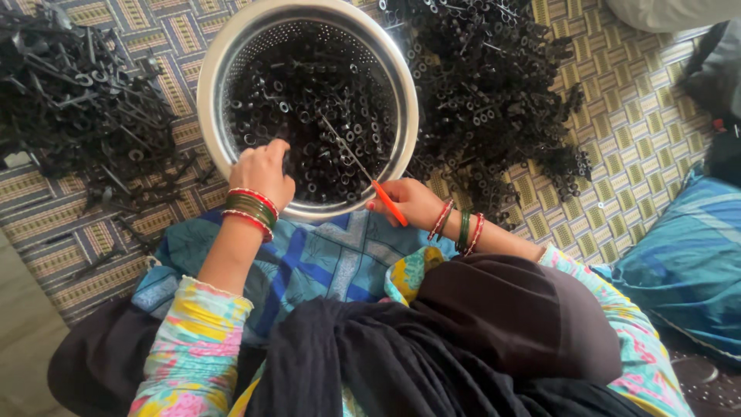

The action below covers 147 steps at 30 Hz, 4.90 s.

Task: The person sits on a patterned mat and uses red-handled scissors to cut small black metal parts from a metal colander. They repeatedly pick up parts, cut them, and drop the pieces into the colander or onto the floor.

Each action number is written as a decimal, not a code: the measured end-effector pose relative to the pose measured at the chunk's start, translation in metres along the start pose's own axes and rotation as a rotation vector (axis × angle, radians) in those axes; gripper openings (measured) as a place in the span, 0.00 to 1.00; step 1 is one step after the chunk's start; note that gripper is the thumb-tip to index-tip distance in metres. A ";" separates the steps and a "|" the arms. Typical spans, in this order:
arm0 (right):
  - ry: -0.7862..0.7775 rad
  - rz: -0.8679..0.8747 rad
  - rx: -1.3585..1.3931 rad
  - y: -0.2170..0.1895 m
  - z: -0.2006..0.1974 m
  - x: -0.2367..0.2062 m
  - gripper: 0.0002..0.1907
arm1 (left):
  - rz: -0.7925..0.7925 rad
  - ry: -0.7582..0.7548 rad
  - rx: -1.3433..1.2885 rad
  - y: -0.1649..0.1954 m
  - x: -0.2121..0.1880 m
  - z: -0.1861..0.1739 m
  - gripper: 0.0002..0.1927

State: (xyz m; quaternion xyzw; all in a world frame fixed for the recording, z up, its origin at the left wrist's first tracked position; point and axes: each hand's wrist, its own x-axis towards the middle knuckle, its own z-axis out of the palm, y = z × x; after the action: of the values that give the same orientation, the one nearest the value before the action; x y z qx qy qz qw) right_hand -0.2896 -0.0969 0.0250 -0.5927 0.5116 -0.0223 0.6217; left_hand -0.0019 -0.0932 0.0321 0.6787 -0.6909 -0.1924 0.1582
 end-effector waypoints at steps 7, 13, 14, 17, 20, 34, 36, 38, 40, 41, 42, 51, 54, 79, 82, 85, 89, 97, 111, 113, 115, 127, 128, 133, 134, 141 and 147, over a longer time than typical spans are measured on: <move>-0.030 -0.143 0.010 0.001 -0.002 0.006 0.11 | -0.109 0.015 -0.403 0.006 -0.005 0.003 0.13; -0.008 -0.288 0.192 -0.001 0.003 0.010 0.16 | -0.352 -0.189 -1.474 0.034 -0.021 0.038 0.07; -0.007 -0.271 0.230 0.000 0.003 0.010 0.17 | -0.341 -0.206 -1.528 0.040 -0.025 0.045 0.06; 0.139 -0.276 0.237 0.002 0.001 0.010 0.09 | -0.154 -0.238 -1.546 0.048 -0.034 0.061 0.06; 0.213 -0.209 0.228 0.004 -0.002 0.010 0.06 | -0.062 -0.267 -1.462 0.050 -0.037 0.067 0.05; 0.152 -0.267 0.212 -0.006 -0.004 0.005 0.07 | -0.135 -0.385 -1.409 0.040 -0.028 0.047 0.22; 0.112 -0.270 0.223 -0.005 -0.002 0.004 0.06 | 0.048 -0.501 -1.270 0.040 -0.028 0.047 0.29; 0.056 -0.292 0.245 -0.003 -0.001 0.004 0.06 | 0.016 -0.560 -1.238 0.041 -0.029 0.050 0.22; 0.144 -0.331 0.208 0.001 -0.002 0.006 0.06 | -0.014 -0.583 -1.307 0.040 -0.030 0.052 0.18; 0.188 -0.352 0.188 0.004 -0.003 0.008 0.06 | -0.027 -0.574 -1.393 0.038 -0.030 0.053 0.17; 0.198 -0.357 0.250 0.006 -0.004 0.010 0.06 | -0.038 -0.561 -1.478 0.036 -0.028 0.054 0.16; -0.001 -0.277 -0.057 0.008 -0.005 0.006 0.20 | -0.473 -0.100 -2.108 0.012 -0.016 0.033 0.11; 0.069 -0.368 -0.618 -0.004 -0.004 0.004 0.25 | -0.496 -0.012 -2.214 0.009 -0.018 0.031 0.09; 0.194 -0.457 -0.834 -0.015 -0.007 -0.002 0.33 | -0.224 -0.189 -1.566 0.023 -0.025 0.053 0.11; 0.185 -0.445 -0.805 -0.009 -0.005 -0.001 0.34 | -0.234 -0.197 -1.568 0.028 -0.027 0.056 0.11; 0.110 -0.342 -0.776 0.000 -0.002 0.002 0.35 | -0.265 -0.226 -1.610 0.029 -0.028 0.057 0.13; 0.062 -0.201 -0.799 0.009 0.002 0.002 0.28 | -0.310 -0.213 -1.598 0.026 -0.029 0.058 0.12; 0.174 -0.384 -0.681 0.009 0.000 0.004 0.29 | -0.192 -0.189 -1.454 0.034 -0.034 0.061 0.14; 0.195 -0.323 -0.689 0.007 -0.003 0.005 0.27 | -0.155 -0.181 -1.221 0.041 -0.037 0.060 0.10; 0.198 -0.322 -0.656 0.006 -0.002 0.004 0.24 | -0.086 -0.166 -1.088 0.038 -0.035 0.060 0.11; 0.136 -0.245 -0.698 0.005 -0.001 0.004 0.19 | -0.066 -0.201 -1.120 0.032 -0.032 0.061 0.09; -0.078 -0.030 -0.053 0.014 -0.007 0.004 0.28 | -0.374 -0.357 -1.780 0.024 -0.019 0.036 0.14; -0.085 -0.046 -0.053 0.013 -0.008 0.004 0.29 | -0.358 -0.278 -1.764 0.024 -0.017 0.036 0.09; -0.071 -0.135 -0.347 0.006 -0.009 0.002 0.31 | -0.316 -0.084 -1.690 0.019 -0.019 0.042 0.05; -0.066 -0.155 -0.437 0.005 -0.008 0.002 0.32 | -0.292 -0.074 -1.701 0.020 -0.019 0.044 0.05; -0.036 -0.274 -0.611 0.003 -0.006 0.001 0.34 | -0.298 -0.168 -1.697 0.027 -0.023 0.054 0.05; -0.010 -0.198 -0.596 0.004 -0.001 0.000 0.31 | -0.305 -0.154 -1.673 0.032 -0.028 0.060 0.06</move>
State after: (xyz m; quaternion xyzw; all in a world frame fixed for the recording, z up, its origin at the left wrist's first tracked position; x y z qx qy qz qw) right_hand -0.2927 -0.0965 0.0221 -0.7958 0.4324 0.0712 0.4180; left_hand -0.0576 -0.0625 -0.0044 0.4090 -0.2312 -0.7040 0.5325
